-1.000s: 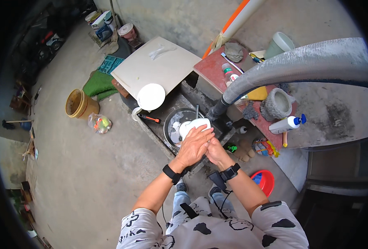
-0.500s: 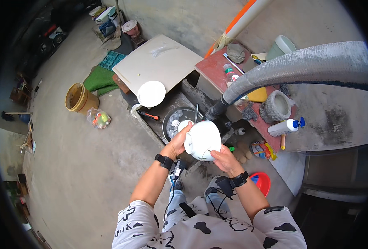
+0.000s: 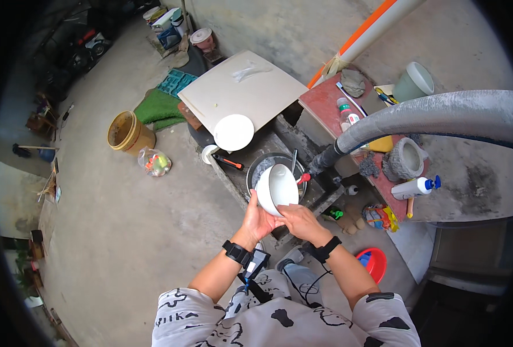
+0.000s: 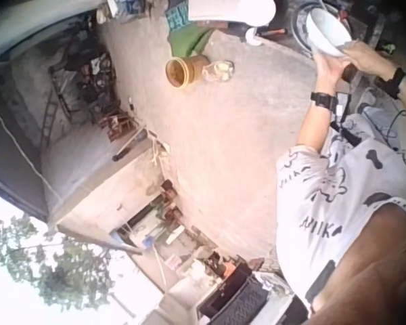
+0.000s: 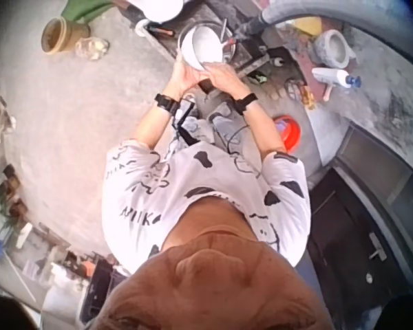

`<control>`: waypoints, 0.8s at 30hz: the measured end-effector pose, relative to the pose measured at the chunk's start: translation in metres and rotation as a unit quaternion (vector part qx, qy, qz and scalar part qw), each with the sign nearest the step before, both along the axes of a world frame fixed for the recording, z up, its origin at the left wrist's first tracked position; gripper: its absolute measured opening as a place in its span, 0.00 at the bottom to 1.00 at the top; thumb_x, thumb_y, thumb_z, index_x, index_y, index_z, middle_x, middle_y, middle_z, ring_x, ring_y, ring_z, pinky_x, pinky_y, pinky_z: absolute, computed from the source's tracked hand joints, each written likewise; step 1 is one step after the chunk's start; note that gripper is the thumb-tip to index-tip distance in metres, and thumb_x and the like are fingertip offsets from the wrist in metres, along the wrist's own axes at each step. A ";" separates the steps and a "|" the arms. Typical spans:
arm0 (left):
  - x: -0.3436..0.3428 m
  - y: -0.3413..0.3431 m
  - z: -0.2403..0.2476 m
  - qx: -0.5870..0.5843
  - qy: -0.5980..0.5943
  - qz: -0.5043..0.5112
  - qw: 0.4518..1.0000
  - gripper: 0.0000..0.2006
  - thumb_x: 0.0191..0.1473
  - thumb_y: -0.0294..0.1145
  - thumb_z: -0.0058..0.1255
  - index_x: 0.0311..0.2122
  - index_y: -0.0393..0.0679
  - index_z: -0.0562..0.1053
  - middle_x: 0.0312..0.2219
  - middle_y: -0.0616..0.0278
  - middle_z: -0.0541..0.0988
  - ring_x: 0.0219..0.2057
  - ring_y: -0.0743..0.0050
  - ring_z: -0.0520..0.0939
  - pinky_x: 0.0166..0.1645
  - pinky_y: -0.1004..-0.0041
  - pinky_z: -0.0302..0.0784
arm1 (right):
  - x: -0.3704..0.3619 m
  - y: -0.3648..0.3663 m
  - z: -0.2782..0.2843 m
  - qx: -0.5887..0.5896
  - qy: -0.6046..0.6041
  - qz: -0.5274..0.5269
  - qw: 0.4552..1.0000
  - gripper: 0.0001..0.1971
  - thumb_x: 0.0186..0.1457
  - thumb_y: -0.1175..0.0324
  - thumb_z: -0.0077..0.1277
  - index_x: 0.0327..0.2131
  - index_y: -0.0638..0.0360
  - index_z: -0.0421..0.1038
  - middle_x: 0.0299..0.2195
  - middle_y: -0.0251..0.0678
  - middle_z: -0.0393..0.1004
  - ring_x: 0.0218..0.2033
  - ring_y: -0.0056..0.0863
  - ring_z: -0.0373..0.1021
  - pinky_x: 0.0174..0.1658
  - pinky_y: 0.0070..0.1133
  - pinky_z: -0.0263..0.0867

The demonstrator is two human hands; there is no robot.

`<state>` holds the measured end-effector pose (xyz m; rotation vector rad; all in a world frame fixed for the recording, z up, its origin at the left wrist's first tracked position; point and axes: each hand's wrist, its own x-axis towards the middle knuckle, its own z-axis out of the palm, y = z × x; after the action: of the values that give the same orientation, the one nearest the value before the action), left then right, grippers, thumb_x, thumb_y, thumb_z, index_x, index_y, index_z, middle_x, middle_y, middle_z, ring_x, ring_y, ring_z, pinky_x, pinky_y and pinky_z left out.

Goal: The person picks up a red basin containing a cloth, walks to an outdoor washing area, and washes a white plate and several bowls using a sponge and dish soap.

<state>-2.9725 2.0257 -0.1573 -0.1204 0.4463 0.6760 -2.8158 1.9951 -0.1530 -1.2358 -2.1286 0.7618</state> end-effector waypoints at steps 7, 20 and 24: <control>0.003 0.010 -0.020 0.101 0.280 -0.015 0.954 0.22 0.56 0.37 0.41 0.50 0.35 0.55 0.41 0.42 0.70 0.35 0.51 0.78 0.34 0.63 0.81 | -0.002 0.018 -0.030 0.012 -0.143 0.043 0.989 0.05 0.42 0.74 0.46 0.26 0.60 0.66 0.23 0.40 0.71 0.27 0.40 0.70 0.32 0.30 0.65; -0.064 0.177 -0.166 0.097 0.470 -0.085 0.873 0.19 0.53 0.24 0.31 0.48 0.21 0.55 0.33 0.37 0.73 0.27 0.54 0.80 0.22 0.78 0.80 | -0.008 0.028 -0.127 -0.048 -0.068 -0.277 0.957 0.10 0.43 0.69 0.54 0.30 0.60 0.68 0.36 0.42 0.68 0.42 0.37 0.64 0.49 0.30 0.58; -0.113 0.263 -0.215 0.094 0.535 -0.103 0.833 0.18 0.53 0.27 0.30 0.45 0.23 0.58 0.31 0.42 0.75 0.25 0.62 0.80 0.25 0.76 0.80 | -0.029 0.030 -0.246 -0.381 0.118 -0.395 0.828 0.21 0.49 0.63 0.52 0.45 0.65 0.61 0.35 0.40 0.69 0.35 0.32 0.68 0.40 0.24 0.64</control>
<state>-3.0858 2.2887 -0.3728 0.5276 1.4481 0.5179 -2.8451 2.0252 -0.3986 -2.0774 -0.9029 1.3027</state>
